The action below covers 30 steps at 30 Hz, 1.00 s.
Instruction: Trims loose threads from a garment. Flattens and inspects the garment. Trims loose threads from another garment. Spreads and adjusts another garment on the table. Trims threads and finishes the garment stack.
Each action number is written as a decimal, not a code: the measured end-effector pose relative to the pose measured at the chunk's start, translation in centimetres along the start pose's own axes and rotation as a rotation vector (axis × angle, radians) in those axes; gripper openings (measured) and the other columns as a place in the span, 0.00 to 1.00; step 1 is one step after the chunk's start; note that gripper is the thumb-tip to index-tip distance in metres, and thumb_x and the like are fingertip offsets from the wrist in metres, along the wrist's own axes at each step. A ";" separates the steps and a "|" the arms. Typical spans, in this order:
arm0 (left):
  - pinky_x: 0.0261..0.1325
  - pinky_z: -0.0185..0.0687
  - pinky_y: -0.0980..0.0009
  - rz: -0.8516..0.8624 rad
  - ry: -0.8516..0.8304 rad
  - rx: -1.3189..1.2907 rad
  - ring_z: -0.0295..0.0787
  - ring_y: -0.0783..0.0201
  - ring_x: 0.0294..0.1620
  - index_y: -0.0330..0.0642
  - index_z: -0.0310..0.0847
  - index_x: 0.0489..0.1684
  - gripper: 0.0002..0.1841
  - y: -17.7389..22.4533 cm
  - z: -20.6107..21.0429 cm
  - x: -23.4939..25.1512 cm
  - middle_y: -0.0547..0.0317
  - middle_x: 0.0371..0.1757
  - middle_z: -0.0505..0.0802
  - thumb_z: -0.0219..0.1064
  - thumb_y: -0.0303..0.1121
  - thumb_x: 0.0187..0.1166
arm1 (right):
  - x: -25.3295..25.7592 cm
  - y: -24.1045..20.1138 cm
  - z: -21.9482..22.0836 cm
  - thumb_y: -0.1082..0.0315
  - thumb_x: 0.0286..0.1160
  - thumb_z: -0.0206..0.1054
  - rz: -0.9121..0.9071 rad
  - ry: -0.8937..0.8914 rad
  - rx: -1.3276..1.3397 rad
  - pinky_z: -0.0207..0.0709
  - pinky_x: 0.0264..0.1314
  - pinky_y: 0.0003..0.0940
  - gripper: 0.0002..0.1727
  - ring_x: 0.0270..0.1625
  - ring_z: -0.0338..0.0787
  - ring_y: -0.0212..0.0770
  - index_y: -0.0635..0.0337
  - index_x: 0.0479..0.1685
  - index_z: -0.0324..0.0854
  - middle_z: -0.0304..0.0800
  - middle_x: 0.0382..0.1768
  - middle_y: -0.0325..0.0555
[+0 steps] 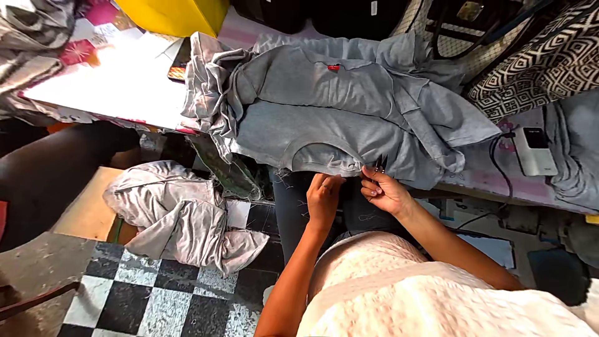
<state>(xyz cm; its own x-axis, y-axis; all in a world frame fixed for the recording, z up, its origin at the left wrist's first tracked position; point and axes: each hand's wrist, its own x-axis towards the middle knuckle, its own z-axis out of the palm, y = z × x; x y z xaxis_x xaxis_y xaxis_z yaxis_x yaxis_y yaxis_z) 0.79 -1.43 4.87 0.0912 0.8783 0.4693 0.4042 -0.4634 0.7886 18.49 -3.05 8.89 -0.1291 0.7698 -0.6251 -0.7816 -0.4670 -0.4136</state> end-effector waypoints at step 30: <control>0.64 0.84 0.51 -0.358 -0.516 0.183 0.92 0.47 0.55 0.30 0.91 0.47 0.12 1.8 -5.5 0.2 0.41 0.49 0.93 0.62 0.29 0.85 | 1.9 2.1 1.6 0.52 0.74 0.77 -0.384 0.350 -1.288 0.74 0.29 0.31 0.22 0.22 0.76 0.30 0.67 0.42 0.87 0.85 0.28 0.42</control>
<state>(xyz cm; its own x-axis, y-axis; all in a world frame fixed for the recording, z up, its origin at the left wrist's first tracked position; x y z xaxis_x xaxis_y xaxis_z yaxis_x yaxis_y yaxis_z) -3.45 -2.78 8.55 0.3293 0.9393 -0.0968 0.6348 -0.1443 0.7591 15.61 -1.89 7.87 0.2706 0.8817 -0.3866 0.3992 -0.4682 -0.7883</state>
